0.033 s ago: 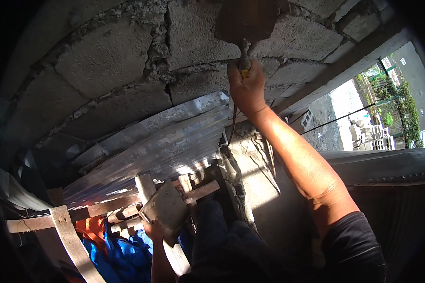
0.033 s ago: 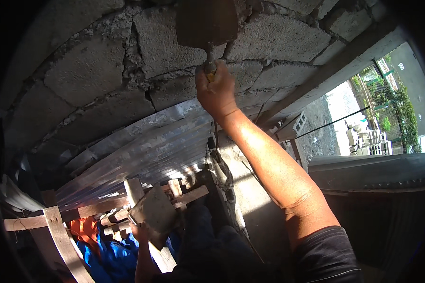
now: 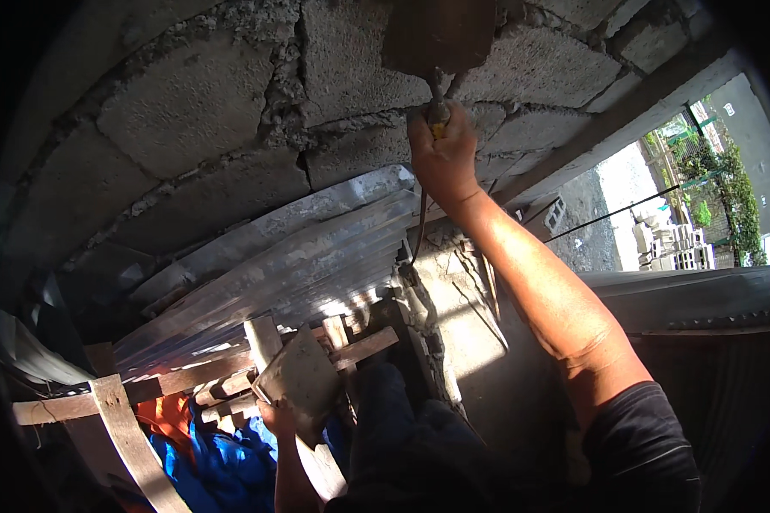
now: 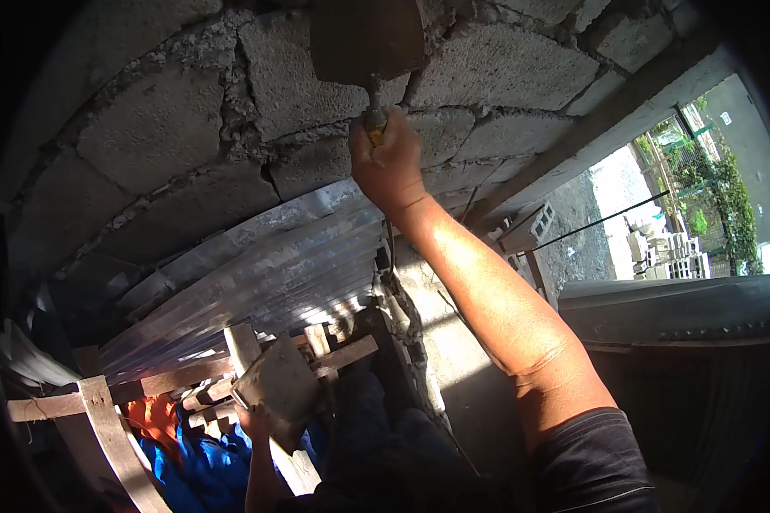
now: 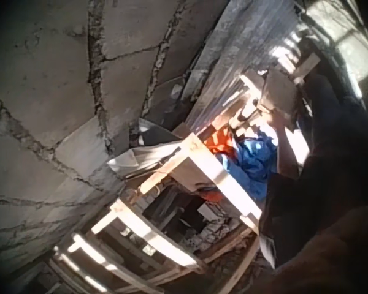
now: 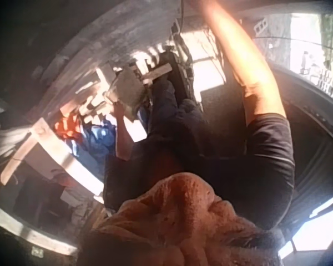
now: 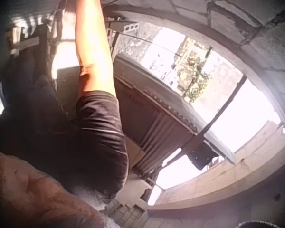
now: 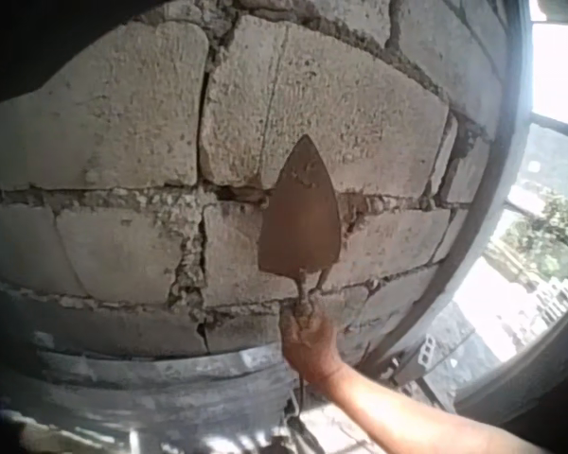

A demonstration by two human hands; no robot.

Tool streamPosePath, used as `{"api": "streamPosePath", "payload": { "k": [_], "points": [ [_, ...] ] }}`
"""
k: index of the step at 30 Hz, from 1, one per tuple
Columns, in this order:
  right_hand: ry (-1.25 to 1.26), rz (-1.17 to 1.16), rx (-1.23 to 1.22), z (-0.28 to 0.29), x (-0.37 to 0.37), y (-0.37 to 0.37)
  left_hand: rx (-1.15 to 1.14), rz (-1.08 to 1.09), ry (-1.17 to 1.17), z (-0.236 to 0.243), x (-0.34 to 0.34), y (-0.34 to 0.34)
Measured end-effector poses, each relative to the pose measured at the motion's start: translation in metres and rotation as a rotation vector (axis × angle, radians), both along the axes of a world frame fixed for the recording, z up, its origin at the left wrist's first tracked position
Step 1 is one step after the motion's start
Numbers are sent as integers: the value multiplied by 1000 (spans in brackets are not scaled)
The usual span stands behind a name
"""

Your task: The person scoops wet cement from the ground onto a wooden board using a trowel. They then carry the board over to the wall structure and apply the cement onto the concrete blocks using the trowel.

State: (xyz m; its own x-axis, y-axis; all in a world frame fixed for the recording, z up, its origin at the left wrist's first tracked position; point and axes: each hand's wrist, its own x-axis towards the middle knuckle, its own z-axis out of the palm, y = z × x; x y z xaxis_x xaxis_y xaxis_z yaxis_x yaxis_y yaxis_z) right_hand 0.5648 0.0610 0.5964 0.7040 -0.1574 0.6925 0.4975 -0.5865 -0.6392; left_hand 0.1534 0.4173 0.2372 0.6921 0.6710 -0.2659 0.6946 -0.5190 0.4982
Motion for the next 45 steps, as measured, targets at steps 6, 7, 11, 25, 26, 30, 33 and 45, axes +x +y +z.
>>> {"api": "streamPosePath", "payload": {
  "k": [6,7,11,25,26,30,33,45],
  "points": [
    [10,102,15,-5,12,32,-95,20,-105,-1,8,6],
    [7,96,16,-5,13,35,-57,12,-79,-1,11,6],
    [-35,67,-93,1,8,42,-40,-7,-40,6,16,-4],
    [140,-189,-19,54,-120,-217,909,-1096,169,-31,3,19],
    [148,-154,20,56,-127,-221,904,-1168,201,-34,7,20],
    [132,-242,-2,52,-158,-241,-180,-703,56,-48,30,3],
    [3,-334,84,35,-170,-272,-180,-355,152,-30,15,37],
    [1044,-652,233,-199,-333,-357,-215,-286,-93,61,56,-75]
  ]
}}
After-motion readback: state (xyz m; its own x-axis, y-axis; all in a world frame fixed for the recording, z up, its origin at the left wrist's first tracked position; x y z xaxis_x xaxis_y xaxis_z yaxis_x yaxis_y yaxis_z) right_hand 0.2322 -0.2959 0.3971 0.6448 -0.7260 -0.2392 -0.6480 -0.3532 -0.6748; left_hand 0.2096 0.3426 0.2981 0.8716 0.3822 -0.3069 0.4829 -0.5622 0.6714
